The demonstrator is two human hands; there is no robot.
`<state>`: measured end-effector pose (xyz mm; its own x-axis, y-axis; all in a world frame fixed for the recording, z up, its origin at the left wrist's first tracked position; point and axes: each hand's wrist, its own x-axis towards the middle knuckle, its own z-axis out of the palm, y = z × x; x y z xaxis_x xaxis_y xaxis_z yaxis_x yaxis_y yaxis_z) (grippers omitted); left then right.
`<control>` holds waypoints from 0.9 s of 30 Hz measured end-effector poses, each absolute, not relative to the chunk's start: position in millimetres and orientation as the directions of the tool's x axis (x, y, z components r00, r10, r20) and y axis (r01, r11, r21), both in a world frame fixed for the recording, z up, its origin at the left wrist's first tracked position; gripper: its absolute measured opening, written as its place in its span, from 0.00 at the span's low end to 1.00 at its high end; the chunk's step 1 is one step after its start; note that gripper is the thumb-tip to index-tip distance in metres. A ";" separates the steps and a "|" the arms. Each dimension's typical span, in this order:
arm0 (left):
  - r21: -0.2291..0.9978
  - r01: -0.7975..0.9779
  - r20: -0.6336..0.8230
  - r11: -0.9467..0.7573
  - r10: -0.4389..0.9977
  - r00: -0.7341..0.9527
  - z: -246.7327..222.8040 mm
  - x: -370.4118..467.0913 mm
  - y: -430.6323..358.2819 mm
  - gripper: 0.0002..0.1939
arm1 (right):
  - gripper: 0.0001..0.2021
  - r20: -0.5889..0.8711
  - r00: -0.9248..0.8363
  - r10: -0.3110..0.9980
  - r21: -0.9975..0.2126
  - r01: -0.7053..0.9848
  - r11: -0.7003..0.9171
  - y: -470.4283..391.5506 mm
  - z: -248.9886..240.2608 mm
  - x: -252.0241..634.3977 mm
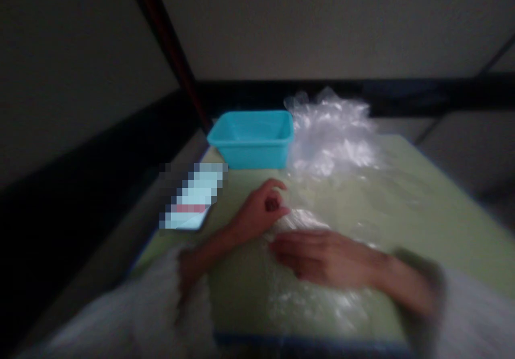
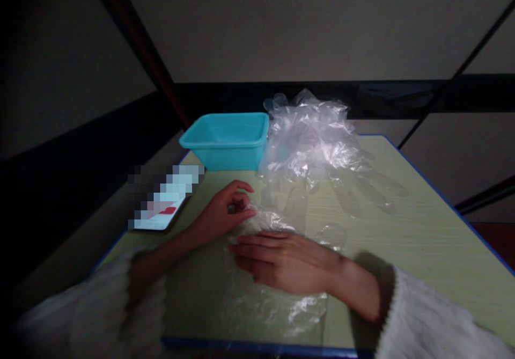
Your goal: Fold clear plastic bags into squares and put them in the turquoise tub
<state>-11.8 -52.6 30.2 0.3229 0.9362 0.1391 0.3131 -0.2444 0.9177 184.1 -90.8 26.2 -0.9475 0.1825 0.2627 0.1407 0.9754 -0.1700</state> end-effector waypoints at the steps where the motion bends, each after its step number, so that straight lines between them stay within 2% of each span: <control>1: 0.913 0.318 0.167 -0.255 0.946 0.278 32.3 -13.1 -50.5 0.16 | 0.17 0.260 -0.946 0.194 -0.181 0.149 0.972 -91.0 25.7 183.9; 6: 0.870 0.365 0.359 -0.333 0.933 -0.004 35.8 -21.9 -40.4 0.12 | 0.16 0.276 -0.938 0.210 -0.219 0.151 0.964 -91.7 23.5 183.4; 9: 0.835 0.443 0.384 -0.325 0.922 -0.046 30.3 -25.7 -36.4 0.07 | 0.16 0.278 -0.937 0.209 -0.222 0.149 0.964 -91.3 23.5 183.6; 13: 0.757 0.573 0.323 -0.315 0.942 0.091 22.8 -25.5 -37.2 0.05 | 0.20 0.228 -0.945 0.235 -0.252 0.175 0.952 -90.3 24.8 184.2; 17: 0.599 0.655 0.378 -0.460 0.884 0.275 20.1 -25.8 -40.7 0.07 | 0.26 0.146 -0.943 0.298 -0.316 0.241 0.917 -90.6 26.3 186.8; 20: 0.457 0.669 0.317 -0.586 0.810 0.493 17.7 -30.1 -40.9 0.13 | 0.27 0.110 -0.948 0.299 -0.366 0.241 0.899 -91.0 28.0 190.6; 24: 0.272 0.626 0.199 -0.730 0.680 0.706 13.3 -38.2 -38.1 0.20 | 0.25 0.153 -0.941 0.302 -0.397 0.221 0.891 -86.0 31.8 194.5; 27: 0.231 0.626 0.111 -0.745 0.659 0.744 11.6 -41.8 -35.8 0.22 | 0.26 0.209 -0.917 0.339 -0.405 0.234 0.884 -78.2 32.7 192.6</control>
